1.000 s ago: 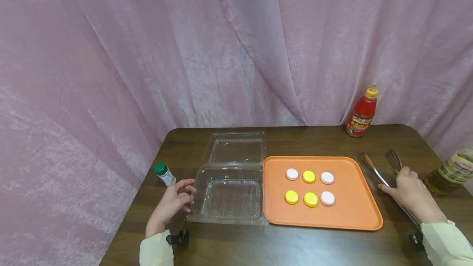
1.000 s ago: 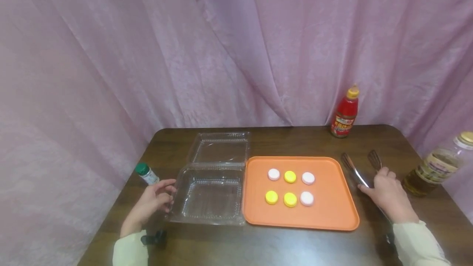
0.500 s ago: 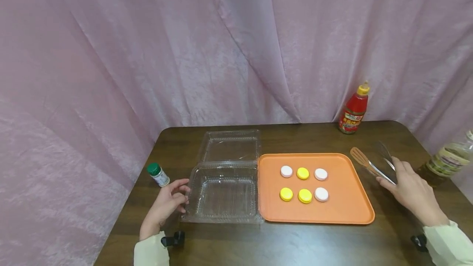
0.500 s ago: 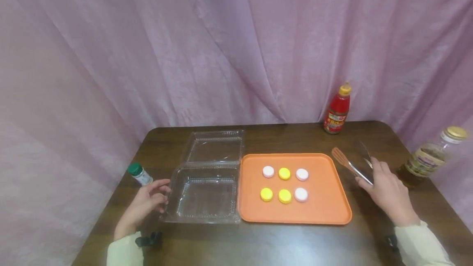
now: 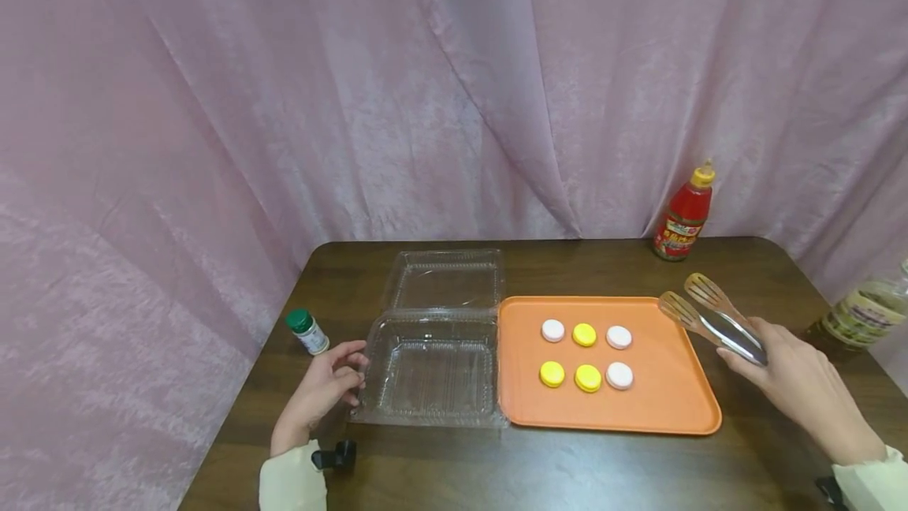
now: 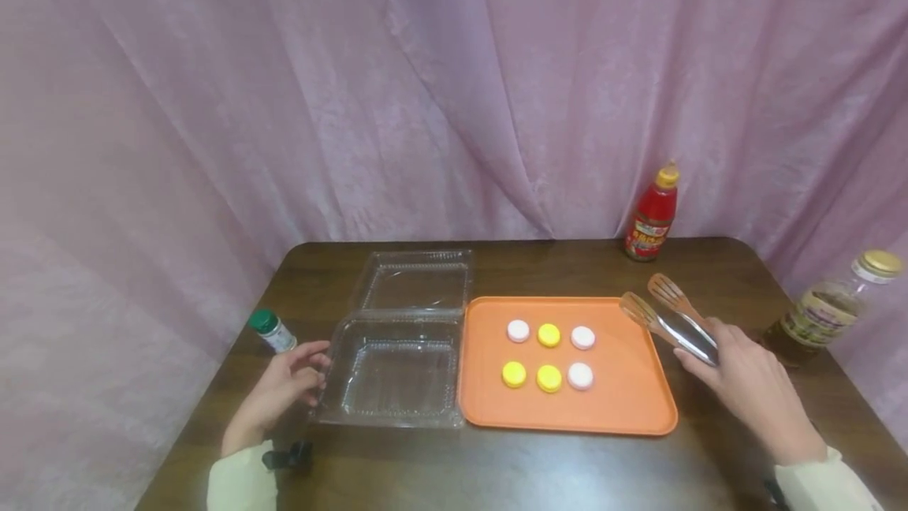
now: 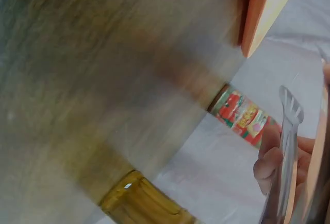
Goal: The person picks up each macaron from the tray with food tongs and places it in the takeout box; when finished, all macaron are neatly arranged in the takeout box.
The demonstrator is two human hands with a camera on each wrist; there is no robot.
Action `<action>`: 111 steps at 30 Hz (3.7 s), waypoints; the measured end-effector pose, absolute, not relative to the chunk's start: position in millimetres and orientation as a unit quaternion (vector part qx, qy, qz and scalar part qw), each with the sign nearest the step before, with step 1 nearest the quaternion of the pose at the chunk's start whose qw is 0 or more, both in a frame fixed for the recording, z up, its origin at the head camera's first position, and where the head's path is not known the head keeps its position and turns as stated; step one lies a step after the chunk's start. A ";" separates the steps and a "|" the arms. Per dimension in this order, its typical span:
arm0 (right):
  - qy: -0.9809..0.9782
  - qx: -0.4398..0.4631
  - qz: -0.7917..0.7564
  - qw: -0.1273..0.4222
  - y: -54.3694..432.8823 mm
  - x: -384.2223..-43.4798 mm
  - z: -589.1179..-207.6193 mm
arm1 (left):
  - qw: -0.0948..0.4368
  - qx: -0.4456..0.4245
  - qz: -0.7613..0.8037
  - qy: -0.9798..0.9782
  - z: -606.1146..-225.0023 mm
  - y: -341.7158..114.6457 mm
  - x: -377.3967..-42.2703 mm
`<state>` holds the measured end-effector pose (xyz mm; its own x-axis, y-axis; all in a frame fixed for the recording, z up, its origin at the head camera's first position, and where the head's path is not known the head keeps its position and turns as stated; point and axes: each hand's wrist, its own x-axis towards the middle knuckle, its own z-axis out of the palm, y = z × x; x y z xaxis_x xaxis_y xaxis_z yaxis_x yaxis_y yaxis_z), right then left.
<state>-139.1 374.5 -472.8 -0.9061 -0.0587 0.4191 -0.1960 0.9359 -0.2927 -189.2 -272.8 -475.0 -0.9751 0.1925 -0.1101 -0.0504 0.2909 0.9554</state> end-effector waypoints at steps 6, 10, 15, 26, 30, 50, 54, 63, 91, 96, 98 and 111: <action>-0.960 0.097 0.145 0.220 365.5 -139.4 -466.2 | 0.105 0.042 0.596 0.795 -475.7 -272.8 -189.8; -0.965 0.099 0.122 0.209 361.8 -139.8 -464.5 | 0.103 0.046 0.596 0.795 -475.1 -272.5 -190.5; -0.973 0.096 0.108 0.177 355.8 -141.6 -465.9 | 0.103 0.049 0.596 0.795 -474.9 -273.2 -189.9; -0.966 0.147 0.060 0.204 345.8 -148.8 -465.4 | 0.102 0.041 0.598 0.794 -473.6 -271.7 -189.3; -0.963 0.164 0.046 0.208 344.4 -152.7 -465.3 | 0.102 0.034 0.602 0.791 -473.9 -270.8 -188.7; -0.965 0.200 0.036 0.163 338.9 -157.5 -473.5 | 0.102 0.024 0.608 0.787 -476.4 -270.8 -187.8; -0.958 0.218 0.033 0.181 339.0 -158.9 -474.1 | 0.100 0.025 0.610 0.786 -476.6 -271.8 -186.4; -0.940 0.253 0.033 0.224 341.7 -157.8 -469.7 | 0.094 0.031 0.605 0.790 -479.4 -271.3 -186.4; -0.902 0.337 0.013 0.268 279.7 -183.2 -410.2 | 0.096 -0.011 0.633 0.768 -483.7 -268.5 -188.3; -0.893 0.360 0.006 0.272 263.6 -188.0 -403.9 | 0.110 -0.004 0.633 0.766 -483.7 -269.9 -187.1; -0.887 0.370 0.003 0.277 257.3 -189.8 -402.6 | 0.114 -0.001 0.633 0.765 -483.8 -270.3 -186.8; -0.860 0.412 -0.008 0.301 211.6 -204.6 -393.9 | 0.117 -0.011 0.633 0.765 -483.5 -269.1 -189.2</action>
